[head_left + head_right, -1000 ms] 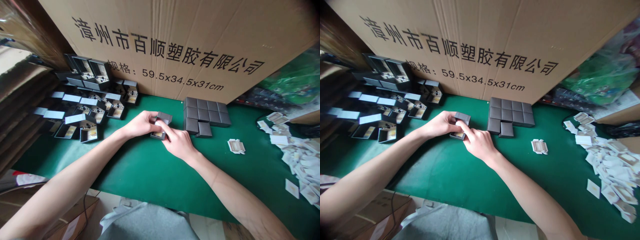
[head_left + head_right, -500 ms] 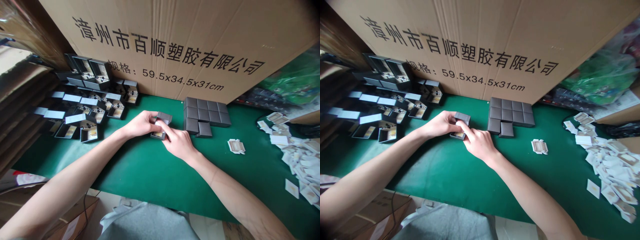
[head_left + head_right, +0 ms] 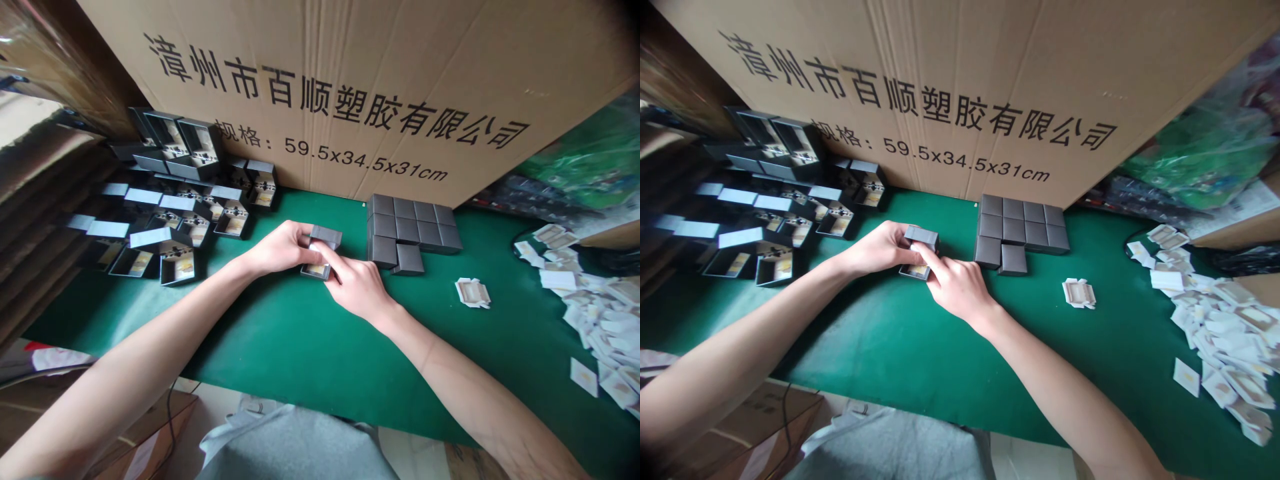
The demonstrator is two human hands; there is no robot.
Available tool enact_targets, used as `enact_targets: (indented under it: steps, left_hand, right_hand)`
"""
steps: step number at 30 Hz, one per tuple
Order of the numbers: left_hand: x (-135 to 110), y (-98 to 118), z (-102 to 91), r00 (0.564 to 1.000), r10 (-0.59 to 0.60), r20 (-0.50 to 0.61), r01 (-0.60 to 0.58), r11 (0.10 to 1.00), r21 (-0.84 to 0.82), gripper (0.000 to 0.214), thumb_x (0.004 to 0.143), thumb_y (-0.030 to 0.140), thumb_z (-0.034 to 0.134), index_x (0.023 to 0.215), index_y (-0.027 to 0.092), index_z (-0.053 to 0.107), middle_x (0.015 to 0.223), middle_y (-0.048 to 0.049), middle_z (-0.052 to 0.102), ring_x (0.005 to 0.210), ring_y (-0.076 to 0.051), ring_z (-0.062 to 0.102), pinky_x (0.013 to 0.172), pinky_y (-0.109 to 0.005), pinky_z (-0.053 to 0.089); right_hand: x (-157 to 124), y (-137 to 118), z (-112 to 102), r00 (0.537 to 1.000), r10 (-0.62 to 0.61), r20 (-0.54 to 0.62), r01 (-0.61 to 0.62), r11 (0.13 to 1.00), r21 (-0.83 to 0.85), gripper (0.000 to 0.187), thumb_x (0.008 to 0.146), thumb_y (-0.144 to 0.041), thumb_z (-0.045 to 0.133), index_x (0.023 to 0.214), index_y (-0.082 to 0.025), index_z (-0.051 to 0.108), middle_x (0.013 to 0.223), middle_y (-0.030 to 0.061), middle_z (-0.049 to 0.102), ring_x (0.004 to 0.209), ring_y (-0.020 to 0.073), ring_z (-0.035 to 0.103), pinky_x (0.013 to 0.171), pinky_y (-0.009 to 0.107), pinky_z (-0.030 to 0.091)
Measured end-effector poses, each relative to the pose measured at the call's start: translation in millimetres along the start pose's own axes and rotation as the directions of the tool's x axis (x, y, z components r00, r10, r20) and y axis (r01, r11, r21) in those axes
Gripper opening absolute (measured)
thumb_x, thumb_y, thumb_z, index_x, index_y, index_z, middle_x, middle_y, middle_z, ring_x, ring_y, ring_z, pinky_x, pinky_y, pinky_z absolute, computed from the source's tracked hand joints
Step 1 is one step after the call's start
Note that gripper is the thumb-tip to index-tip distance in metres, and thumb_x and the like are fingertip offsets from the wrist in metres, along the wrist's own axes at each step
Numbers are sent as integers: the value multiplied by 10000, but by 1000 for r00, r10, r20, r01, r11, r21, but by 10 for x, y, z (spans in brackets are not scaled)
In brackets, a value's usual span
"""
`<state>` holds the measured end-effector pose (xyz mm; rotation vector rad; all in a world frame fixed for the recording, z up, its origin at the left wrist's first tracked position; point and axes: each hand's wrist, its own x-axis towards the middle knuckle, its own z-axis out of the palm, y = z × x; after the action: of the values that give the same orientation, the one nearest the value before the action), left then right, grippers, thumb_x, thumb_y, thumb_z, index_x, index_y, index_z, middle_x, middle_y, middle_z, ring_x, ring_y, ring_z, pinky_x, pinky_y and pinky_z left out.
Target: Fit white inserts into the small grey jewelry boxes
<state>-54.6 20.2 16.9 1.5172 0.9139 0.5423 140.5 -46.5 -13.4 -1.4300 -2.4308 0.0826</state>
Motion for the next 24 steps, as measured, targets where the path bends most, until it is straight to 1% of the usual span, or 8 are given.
enact_targets:
  steps: [5,19,24]
  left_hand:
    - [1,8,6,1000,-1,11,1,1000,-15,164,729,219,748,759,113,628,680,19,648,598,-82,581,539,-148,446]
    - [2,4,18,1000,12,17,-11,1000,-25,169,725,232,746,789,112,646,720,12,666,636,-94,606,564,-152,471]
    - [1,5,22,1000,11,18,-10,999,-39,150,726,213,737,790,113,646,725,11,671,638,-92,610,563,-148,473]
  right_hand:
    - [4,-11,1,1000,6,-6,-6,1000,-4,570,935,-193,487,1501,-257,466,1073,5,780,828,185,736,665,255,502]
    - [2,-10,6,1000,7,-1,-7,1000,-20,584,933,-193,498,1511,-255,444,1067,24,781,822,178,733,668,238,501]
    - [0,-6,10,1000,5,-6,-5,1000,-17,584,935,-197,496,1513,-255,440,1060,24,782,819,180,735,665,243,503]
